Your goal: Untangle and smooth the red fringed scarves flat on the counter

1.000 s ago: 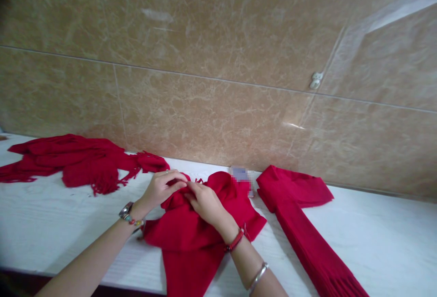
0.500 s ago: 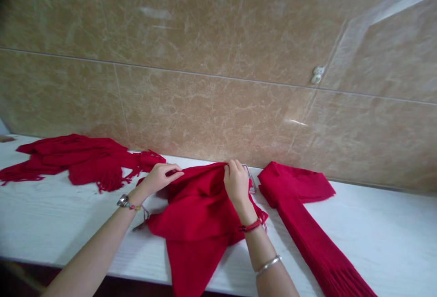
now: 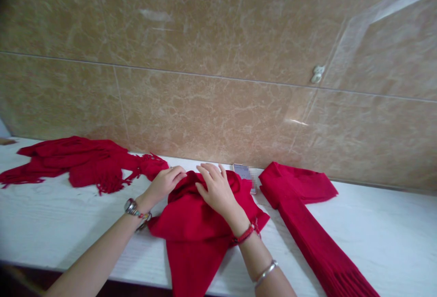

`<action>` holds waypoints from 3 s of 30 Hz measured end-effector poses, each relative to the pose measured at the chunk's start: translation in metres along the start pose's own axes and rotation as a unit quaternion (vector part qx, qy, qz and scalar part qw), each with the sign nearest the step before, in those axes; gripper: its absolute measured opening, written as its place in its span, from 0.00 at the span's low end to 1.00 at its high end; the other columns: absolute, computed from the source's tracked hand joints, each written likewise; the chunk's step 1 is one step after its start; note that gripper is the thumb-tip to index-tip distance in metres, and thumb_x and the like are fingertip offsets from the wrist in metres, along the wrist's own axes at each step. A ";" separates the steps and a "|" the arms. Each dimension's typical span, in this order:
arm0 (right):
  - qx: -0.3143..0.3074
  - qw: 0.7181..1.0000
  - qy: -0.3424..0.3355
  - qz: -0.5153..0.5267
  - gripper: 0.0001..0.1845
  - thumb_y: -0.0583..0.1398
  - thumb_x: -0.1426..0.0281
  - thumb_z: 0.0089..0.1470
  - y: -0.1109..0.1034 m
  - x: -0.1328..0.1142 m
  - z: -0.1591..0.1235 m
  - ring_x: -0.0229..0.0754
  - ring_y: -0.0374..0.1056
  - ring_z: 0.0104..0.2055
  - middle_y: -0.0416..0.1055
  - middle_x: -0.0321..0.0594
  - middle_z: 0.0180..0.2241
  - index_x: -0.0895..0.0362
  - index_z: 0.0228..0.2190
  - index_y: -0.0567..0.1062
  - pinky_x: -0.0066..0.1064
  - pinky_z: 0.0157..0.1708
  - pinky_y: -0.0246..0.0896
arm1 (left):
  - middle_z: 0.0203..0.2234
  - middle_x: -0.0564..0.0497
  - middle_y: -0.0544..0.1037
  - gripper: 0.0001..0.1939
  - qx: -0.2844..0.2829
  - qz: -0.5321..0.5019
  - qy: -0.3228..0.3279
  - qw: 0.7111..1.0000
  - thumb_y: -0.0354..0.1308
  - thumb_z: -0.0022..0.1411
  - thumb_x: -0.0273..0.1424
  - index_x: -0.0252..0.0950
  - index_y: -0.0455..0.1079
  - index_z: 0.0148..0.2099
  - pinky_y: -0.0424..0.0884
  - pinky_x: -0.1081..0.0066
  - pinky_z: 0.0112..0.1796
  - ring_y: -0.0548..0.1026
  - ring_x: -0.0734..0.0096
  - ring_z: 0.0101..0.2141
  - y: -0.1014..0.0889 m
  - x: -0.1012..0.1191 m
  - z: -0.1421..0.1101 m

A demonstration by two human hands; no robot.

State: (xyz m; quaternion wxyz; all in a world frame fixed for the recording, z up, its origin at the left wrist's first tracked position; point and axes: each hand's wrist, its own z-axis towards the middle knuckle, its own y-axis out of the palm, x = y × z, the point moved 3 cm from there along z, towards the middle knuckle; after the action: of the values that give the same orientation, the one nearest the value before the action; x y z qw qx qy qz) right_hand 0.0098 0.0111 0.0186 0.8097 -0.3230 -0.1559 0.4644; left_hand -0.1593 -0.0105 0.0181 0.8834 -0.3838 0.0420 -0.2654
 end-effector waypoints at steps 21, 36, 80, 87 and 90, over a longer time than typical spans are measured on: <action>-0.028 0.989 0.038 0.141 0.09 0.55 0.77 0.50 0.022 -0.004 -0.004 0.44 0.66 0.40 0.71 0.43 0.36 0.56 0.34 0.71 0.38 0.41 0.60 | 0.25 0.52 0.72 0.16 -0.012 -0.028 0.083 0.996 0.40 0.67 0.36 0.35 0.65 0.33 0.63 0.75 0.28 0.71 0.73 0.26 0.007 0.015 -0.004; 0.165 0.961 0.199 0.102 0.10 0.51 0.67 0.54 -0.015 0.026 -0.003 0.42 0.66 0.29 0.71 0.40 0.26 0.55 0.26 0.69 0.32 0.31 0.60 | 0.28 0.49 0.76 0.06 -0.050 0.162 -0.042 0.985 0.55 0.55 0.25 0.35 0.66 0.38 0.64 0.66 0.38 0.74 0.64 0.31 -0.009 -0.020 0.000; 0.250 0.914 0.314 0.064 0.12 0.50 0.66 0.49 -0.024 0.064 -0.012 0.43 0.66 0.30 0.72 0.43 0.27 0.58 0.28 0.71 0.33 0.33 0.60 | 0.36 0.47 0.74 0.14 0.048 0.123 -0.159 0.978 0.50 0.52 0.20 0.36 0.67 0.41 0.67 0.69 0.41 0.71 0.63 0.39 -0.012 -0.028 -0.001; 0.299 0.878 0.372 0.037 0.13 0.50 0.67 0.49 -0.030 0.080 -0.020 0.43 0.66 0.30 0.71 0.44 0.28 0.59 0.30 0.71 0.34 0.33 0.60 | 0.35 0.48 0.73 0.16 0.068 0.134 -0.243 0.958 0.47 0.49 0.16 0.36 0.68 0.38 0.67 0.69 0.39 0.71 0.63 0.37 -0.020 -0.048 -0.005; 0.252 0.915 0.314 0.015 0.12 0.50 0.69 0.48 -0.023 0.079 -0.016 0.44 0.65 0.33 0.69 0.44 0.30 0.58 0.31 0.71 0.36 0.36 0.60 | 0.36 0.48 0.74 0.17 -0.002 0.096 -0.215 0.972 0.48 0.51 0.17 0.37 0.67 0.41 0.67 0.70 0.40 0.72 0.65 0.38 -0.007 -0.046 -0.005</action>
State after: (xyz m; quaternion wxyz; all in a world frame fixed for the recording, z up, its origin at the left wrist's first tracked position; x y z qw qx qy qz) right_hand 0.0752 0.0639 0.0182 0.8645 -0.2396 0.2331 0.3754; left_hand -0.2030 0.0054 0.0141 0.8925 -0.4275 -0.1116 -0.0902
